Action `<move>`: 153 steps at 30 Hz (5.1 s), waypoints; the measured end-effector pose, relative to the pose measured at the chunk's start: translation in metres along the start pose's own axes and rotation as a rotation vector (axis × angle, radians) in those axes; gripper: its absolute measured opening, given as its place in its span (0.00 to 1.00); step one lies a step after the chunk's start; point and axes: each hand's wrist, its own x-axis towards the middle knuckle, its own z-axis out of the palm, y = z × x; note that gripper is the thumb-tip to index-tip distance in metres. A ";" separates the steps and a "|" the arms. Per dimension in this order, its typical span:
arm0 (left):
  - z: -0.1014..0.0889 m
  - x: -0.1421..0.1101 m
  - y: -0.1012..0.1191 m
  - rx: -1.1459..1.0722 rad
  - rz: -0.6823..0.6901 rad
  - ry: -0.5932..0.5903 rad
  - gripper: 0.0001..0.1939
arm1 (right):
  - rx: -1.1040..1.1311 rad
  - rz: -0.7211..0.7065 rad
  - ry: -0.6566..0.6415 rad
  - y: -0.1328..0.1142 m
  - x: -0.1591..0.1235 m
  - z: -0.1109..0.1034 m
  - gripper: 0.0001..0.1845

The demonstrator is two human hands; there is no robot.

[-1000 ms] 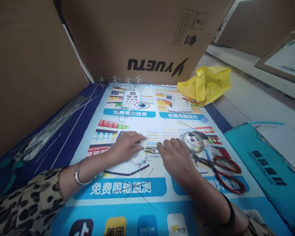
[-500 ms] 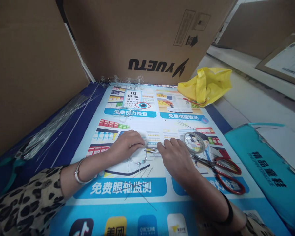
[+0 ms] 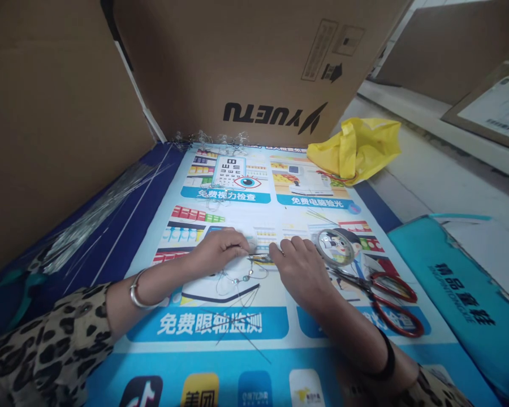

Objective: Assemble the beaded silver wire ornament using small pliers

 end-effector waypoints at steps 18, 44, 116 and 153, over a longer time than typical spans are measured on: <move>-0.008 0.000 0.007 0.133 0.170 -0.154 0.11 | -0.010 -0.010 0.041 -0.002 0.000 0.001 0.10; -0.005 0.002 0.003 0.094 -0.035 -0.064 0.06 | 0.028 0.062 -0.028 -0.004 -0.001 -0.004 0.07; 0.004 -0.005 0.011 0.279 -0.092 -0.069 0.07 | 0.032 0.069 -0.180 -0.008 0.004 -0.011 0.08; -0.016 -0.018 0.008 0.368 -0.110 0.114 0.05 | 0.109 0.082 -0.187 0.003 -0.010 -0.012 0.15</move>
